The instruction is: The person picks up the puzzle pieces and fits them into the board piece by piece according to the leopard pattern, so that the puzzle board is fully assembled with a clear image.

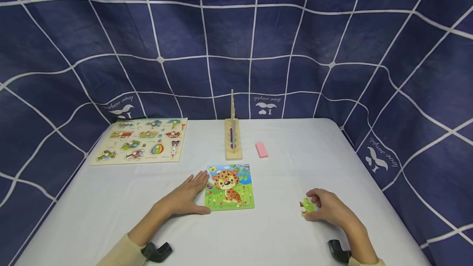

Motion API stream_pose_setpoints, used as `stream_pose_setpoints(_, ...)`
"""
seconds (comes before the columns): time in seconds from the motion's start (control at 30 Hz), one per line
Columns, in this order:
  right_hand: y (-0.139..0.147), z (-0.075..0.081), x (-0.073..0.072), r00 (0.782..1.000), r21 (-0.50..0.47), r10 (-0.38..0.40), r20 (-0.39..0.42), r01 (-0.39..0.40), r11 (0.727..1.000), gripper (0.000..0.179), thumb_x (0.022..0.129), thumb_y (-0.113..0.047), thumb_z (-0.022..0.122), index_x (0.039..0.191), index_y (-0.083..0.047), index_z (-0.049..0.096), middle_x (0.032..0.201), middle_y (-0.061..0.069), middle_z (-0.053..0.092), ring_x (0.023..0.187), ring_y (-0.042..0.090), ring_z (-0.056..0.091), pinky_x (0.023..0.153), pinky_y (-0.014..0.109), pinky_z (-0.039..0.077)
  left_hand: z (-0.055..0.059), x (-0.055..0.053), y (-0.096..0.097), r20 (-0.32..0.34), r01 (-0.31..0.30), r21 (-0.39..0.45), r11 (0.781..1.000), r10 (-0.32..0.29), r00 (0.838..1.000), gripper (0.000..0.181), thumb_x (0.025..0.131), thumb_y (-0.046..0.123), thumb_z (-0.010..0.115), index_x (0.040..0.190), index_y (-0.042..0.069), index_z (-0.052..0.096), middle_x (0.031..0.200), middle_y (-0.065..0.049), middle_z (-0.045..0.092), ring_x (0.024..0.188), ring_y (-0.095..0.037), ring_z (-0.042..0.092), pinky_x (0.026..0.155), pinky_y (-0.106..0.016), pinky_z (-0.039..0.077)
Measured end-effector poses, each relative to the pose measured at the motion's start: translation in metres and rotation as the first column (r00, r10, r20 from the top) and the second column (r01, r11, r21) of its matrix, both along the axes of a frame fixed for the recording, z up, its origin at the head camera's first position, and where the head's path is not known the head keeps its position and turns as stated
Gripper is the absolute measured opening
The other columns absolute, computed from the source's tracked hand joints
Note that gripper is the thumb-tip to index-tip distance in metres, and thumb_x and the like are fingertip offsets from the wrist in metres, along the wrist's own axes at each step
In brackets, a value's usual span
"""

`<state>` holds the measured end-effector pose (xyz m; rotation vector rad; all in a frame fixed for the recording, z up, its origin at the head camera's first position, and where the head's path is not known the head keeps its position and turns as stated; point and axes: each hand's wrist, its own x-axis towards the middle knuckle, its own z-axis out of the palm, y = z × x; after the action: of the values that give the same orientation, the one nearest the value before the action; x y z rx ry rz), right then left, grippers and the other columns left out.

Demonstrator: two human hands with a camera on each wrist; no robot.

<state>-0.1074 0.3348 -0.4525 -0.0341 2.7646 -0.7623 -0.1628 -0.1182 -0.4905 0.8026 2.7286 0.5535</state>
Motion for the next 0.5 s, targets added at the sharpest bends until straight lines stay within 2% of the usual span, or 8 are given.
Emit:
stream_pose_setpoints(0.13, 0.0, 0.0002, 0.0017, 0.999, 0.012, -0.046, 0.024, 0.045, 0.999, 0.075, 0.055, -0.028, 0.093, 0.117, 0.001, 0.062, 0.09, 0.001, 0.056, 0.082, 0.015, 0.047, 0.063, 0.022, 0.042, -0.0005, -0.0001, 0.0002, 0.002, -0.002, 0.001, 1.0, 0.002, 1.0, 0.117, 0.071, 0.074, 0.066, 0.153, 0.002, 0.026, 0.162, -0.013, 0.019, 0.152, -0.027, 0.017, 0.125, -0.046, 0.016)
stream_pose_setpoints(0.27, 0.001, -0.0023, 0.0027, 0.997, 0.0, -0.071, 0.03, 0.071, 0.997, 0.069, 0.055, -0.024, 0.093, 0.113, -0.001, 0.064, 0.088, 0.002, 0.055, 0.081, 0.015, 0.047, 0.061, 0.021, 0.042, -0.0016, -0.0001, 0.0001, 0.0, 0.0, -0.004, 1.0, 0.0, 1.0, 0.117, 0.071, 0.075, 0.066, 0.153, 0.002, 0.025, 0.162, -0.013, 0.019, 0.152, -0.027, 0.017, 0.126, -0.046, 0.015)
stream_pose_setpoints(0.5, 0.002, -0.0028, 0.0026, 0.998, -0.006, -0.065, 0.02, 0.065, 0.998, 0.059, 0.058, -0.022, 0.091, 0.107, -0.002, 0.066, 0.084, 0.001, 0.056, 0.078, 0.014, 0.048, 0.06, 0.021, 0.042, -0.0015, 0.0001, 0.0, -0.007, 0.001, -0.002, 1.0, -0.001, 1.0, 0.117, 0.071, 0.074, 0.067, 0.153, 0.001, 0.026, 0.162, -0.013, 0.02, 0.152, -0.027, 0.018, 0.125, -0.046, 0.016)
